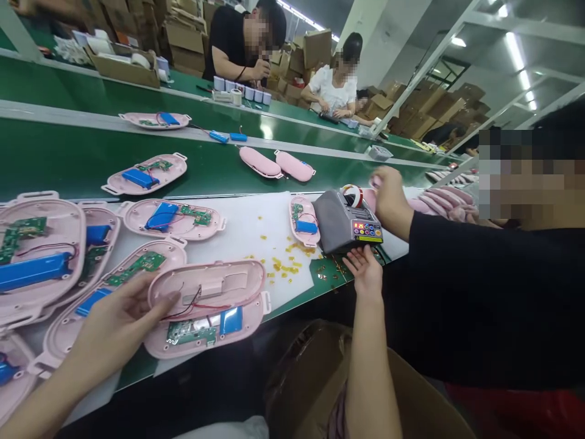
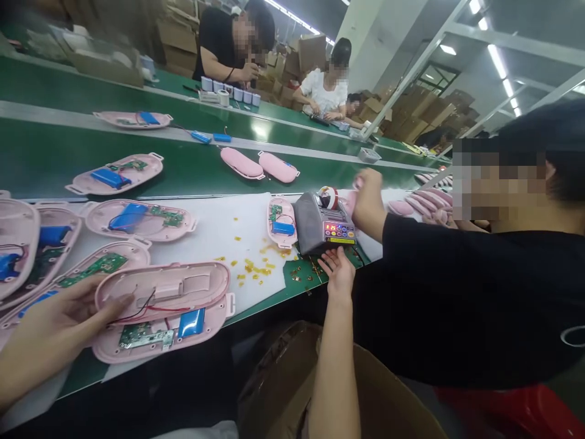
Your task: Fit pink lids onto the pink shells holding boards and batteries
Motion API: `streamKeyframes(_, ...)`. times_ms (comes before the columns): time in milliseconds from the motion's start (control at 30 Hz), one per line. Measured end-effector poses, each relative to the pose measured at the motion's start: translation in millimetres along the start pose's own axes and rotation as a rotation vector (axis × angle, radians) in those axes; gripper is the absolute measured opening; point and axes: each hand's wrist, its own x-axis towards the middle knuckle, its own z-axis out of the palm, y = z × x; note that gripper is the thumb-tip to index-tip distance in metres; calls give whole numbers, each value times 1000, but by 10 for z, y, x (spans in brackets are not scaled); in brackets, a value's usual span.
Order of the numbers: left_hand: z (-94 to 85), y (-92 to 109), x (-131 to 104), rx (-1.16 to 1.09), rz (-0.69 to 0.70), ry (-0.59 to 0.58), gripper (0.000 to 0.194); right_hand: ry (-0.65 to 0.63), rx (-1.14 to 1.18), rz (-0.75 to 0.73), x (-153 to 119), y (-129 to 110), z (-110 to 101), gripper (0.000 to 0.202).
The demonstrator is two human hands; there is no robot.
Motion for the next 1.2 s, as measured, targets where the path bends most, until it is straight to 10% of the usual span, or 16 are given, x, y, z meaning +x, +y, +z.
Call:
streamKeyframes(300, 18, -108, -6, -91, -21, -28, 29, -3, -24, -129, -625, -152, -40, 33)
streamKeyframes(500, 12, -155, -29, -464, -47, -208, 23, -1013, -636, -897, -1714, -297, 1145, 14)
streamKeyframes(600, 16, -182, -42, -624, -62, -246, 22, -1284, -886, -1077, -1946, -208, 1668, 15)
streamKeyframes(867, 41, -271, -60, -724, 40, -257, 20, -1114, -1053, -1325, -1986, -6, 1825, 11)
streamKeyframes(1000, 60, -305, -80, -644, 40, -198, 20, -905, -1165, -986, -1917, -106, 1902, 25)
streamKeyframes(1100, 37, -260, -84, -492, 60, -130, 24, -1012, -1113, -708, -1815, -169, 1959, 25)
streamKeyframes(1200, -15, -172, -101, -343, 187, -162, 24, -1134, -947, -807, -1848, -170, 1810, 15)
